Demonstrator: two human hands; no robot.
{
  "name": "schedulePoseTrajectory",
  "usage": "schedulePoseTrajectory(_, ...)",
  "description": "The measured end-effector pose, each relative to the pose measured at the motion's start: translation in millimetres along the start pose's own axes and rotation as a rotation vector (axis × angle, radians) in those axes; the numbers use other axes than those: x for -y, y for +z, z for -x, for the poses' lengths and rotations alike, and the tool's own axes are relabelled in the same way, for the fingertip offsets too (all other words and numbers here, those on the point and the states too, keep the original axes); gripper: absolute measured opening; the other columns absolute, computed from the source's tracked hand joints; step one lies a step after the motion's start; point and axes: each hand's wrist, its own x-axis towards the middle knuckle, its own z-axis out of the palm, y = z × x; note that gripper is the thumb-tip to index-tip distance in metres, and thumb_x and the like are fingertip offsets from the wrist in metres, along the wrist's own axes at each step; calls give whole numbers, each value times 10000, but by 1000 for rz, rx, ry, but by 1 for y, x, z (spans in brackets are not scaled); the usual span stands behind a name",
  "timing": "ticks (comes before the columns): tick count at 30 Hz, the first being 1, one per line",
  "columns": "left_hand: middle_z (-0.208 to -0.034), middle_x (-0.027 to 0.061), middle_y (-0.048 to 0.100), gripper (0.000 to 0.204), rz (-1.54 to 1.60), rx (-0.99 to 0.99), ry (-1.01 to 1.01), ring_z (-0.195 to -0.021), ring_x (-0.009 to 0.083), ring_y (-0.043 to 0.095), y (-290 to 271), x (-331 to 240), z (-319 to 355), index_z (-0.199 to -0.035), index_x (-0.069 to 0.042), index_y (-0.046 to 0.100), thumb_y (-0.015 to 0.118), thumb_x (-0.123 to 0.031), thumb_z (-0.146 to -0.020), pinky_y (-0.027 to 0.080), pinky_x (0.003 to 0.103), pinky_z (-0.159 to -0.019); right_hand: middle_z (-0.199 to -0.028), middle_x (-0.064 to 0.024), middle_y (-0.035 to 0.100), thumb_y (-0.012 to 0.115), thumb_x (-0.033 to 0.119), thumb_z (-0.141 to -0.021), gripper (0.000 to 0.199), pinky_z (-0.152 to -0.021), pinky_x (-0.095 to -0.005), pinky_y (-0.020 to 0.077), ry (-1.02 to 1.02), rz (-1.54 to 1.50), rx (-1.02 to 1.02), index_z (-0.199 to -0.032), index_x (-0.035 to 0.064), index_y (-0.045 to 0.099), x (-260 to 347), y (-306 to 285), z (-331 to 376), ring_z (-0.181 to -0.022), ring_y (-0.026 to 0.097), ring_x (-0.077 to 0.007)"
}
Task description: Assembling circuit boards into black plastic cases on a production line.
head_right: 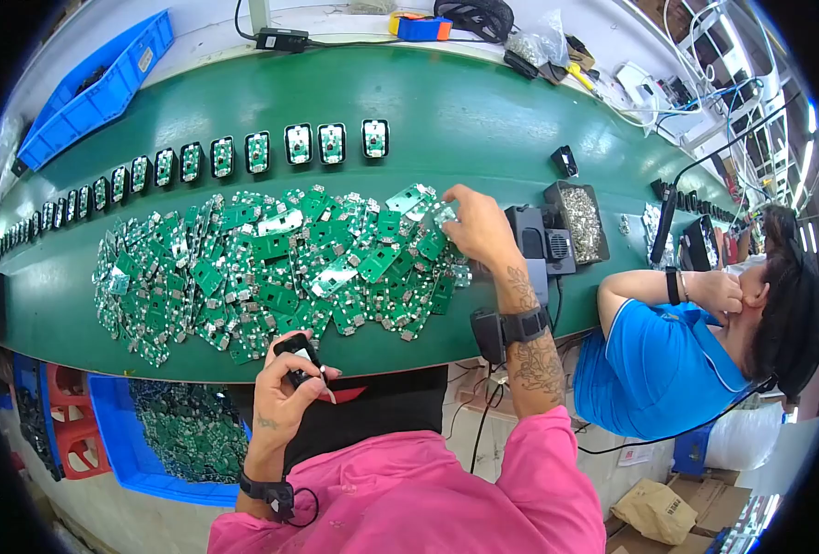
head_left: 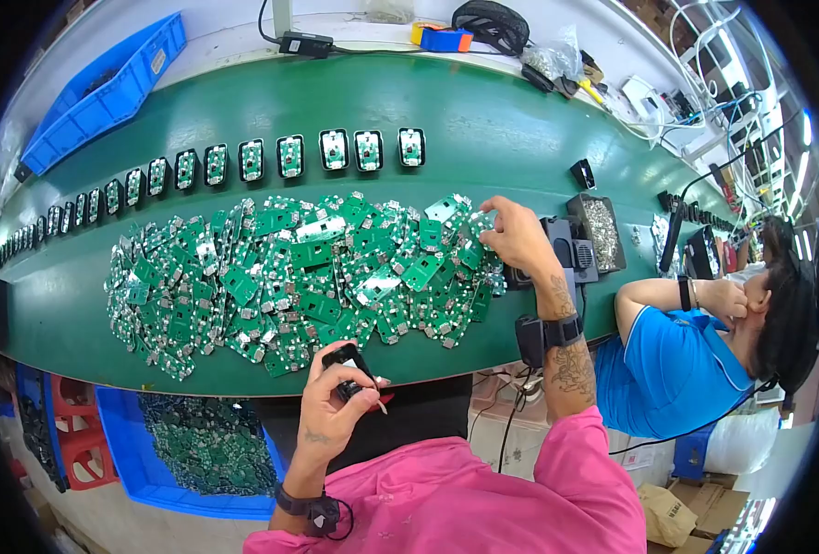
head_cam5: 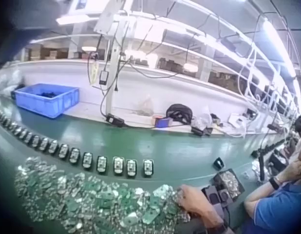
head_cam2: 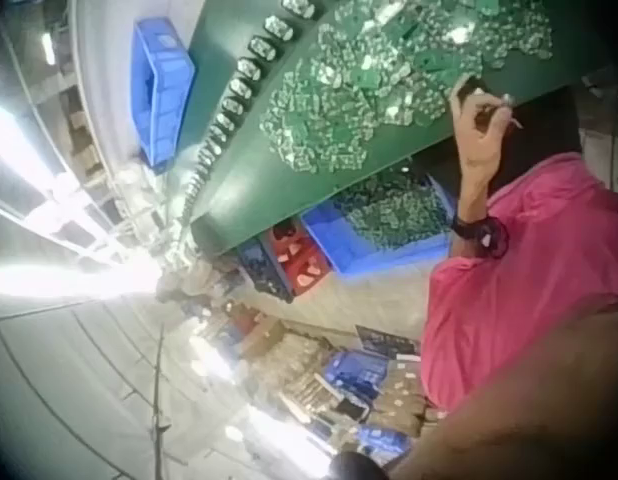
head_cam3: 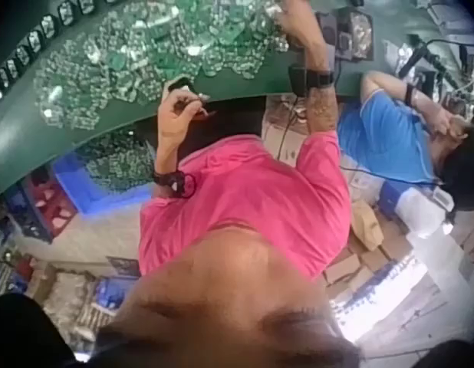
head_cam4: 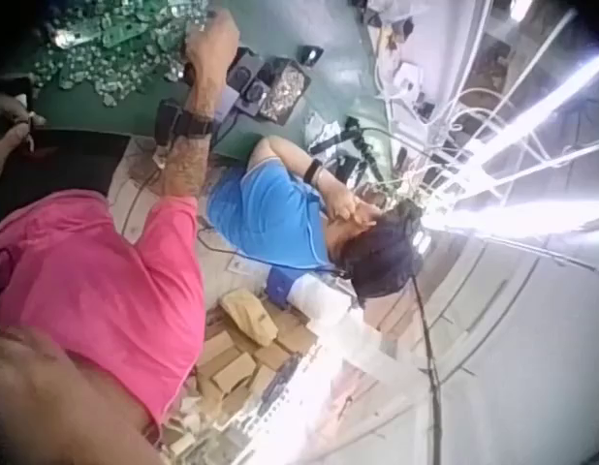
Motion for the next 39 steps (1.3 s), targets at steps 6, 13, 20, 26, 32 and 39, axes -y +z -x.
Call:
schedulePoseTrajectory(6, -1285, 167, 416, 46, -242, 51, 189, -927, 250, 690, -4, 7, -7, -900, 39, 627, 650, 51, -862, 602, 302, -670, -757, -48, 589, 686, 56, -822, 402, -516, -283, 455, 121, -344, -189, -1197, -5, 555, -8, -20, 28, -594, 575, -111)
schedulePoseTrajectory(13, -1268, 140, 479, 90, -12, -56, -46, -1133, 209, 556, 10, -4, -4, -937, -26, 686, 705, -29, -849, 506, 307, -858, -864, -54, 638, 680, 3, -839, 372, -540, -233, 538, 51, -1347, 58, -1199, -27, 595, 74, 7, 120, -624, 629, -116)
schedulePoseTrajectory(20, -1324, 140, 469, 126, -361, -6, 205, -1074, 193, 566, 11, -5, -5, -950, -59, 684, 692, -17, -831, 479, 305, -865, -879, -120, 678, 668, -15, -881, 254, -545, -255, 542, 265, -1666, 276, -1111, -36, 563, 120, 69, 151, -628, 668, -161)
schedulePoseTrajectory(26, -1348, 151, 443, 430, -375, 32, 188, -1229, 241, 482, 6, 4, -3, -1198, -57, 570, 688, 9, -790, 431, 343, -990, -853, -97, 662, 692, 31, -897, 249, -532, -246, 533, 284, -1634, 295, -1095, -35, 558, 116, 77, 159, -621, 658, -138)
schedulePoseTrajectory(32, -1502, 186, 261, 750, -17, 71, 42, -1304, 230, 422, 20, -3, 0, -1479, -58, 251, 587, 73, -821, 435, 335, -1018, -818, -45, 658, 701, 45, -898, 172, -553, -184, 478, 256, -1401, 154, -1007, -34, 595, 123, 85, 164, -644, 615, -76)
schedulePoseTrajectory(39, -1389, 134, 451, 631, 98, -31, -33, -1249, 203, 487, 18, -4, 0, -1422, -26, 344, 531, 120, -838, 409, 341, -1067, -778, -37, 615, 690, 2, -872, 136, -533, -204, 422, -168, -797, -342, -1003, -24, 664, 128, 85, 169, -621, 546, -67)
